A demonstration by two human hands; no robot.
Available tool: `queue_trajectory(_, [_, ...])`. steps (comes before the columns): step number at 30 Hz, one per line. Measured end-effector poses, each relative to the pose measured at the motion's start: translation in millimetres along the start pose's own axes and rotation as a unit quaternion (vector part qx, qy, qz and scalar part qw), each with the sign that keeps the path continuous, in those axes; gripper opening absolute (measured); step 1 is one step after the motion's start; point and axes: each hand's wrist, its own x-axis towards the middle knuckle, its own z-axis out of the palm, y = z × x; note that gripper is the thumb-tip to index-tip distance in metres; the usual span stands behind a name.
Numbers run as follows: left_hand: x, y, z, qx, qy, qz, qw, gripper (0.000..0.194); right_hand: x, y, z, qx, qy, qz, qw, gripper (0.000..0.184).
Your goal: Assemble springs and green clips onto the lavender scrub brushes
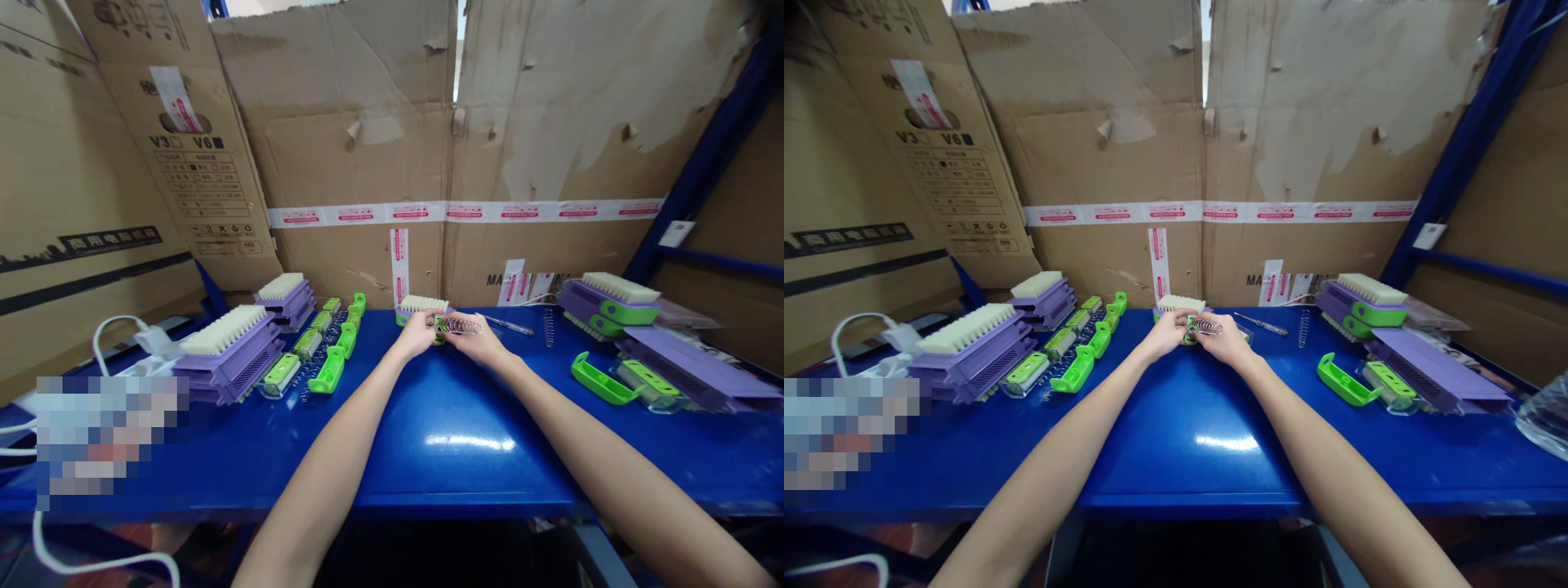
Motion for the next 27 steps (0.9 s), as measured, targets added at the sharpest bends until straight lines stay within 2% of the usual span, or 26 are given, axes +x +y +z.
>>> queue_trajectory(10, [0.7,-2.3,-1.6,0.003,0.006,0.013,1.0,0.043,-0.8,2.7,-3.8,-0.018,-0.027,-0.042,0.999,0.029])
queue_trajectory(15, [-0.6,0.7,-0.2,0.011,0.007,-0.008,1.0,0.047,-0.7,3.7,-4.8,-0.043,-0.038,-0.038,0.998,0.031])
queue_trajectory(20, [0.2,-1.5,-2.0,0.002,-0.003,-0.002,1.0,0.045,-1.1,4.7,-3.8,-0.044,-0.036,-0.036,0.998,0.031])
queue_trajectory(27, [-2.3,2.0,-2.3,-0.004,-0.018,-0.02,1.0,0.055,-0.9,7.1,-3.3,-0.033,-0.037,-0.041,0.998,0.03])
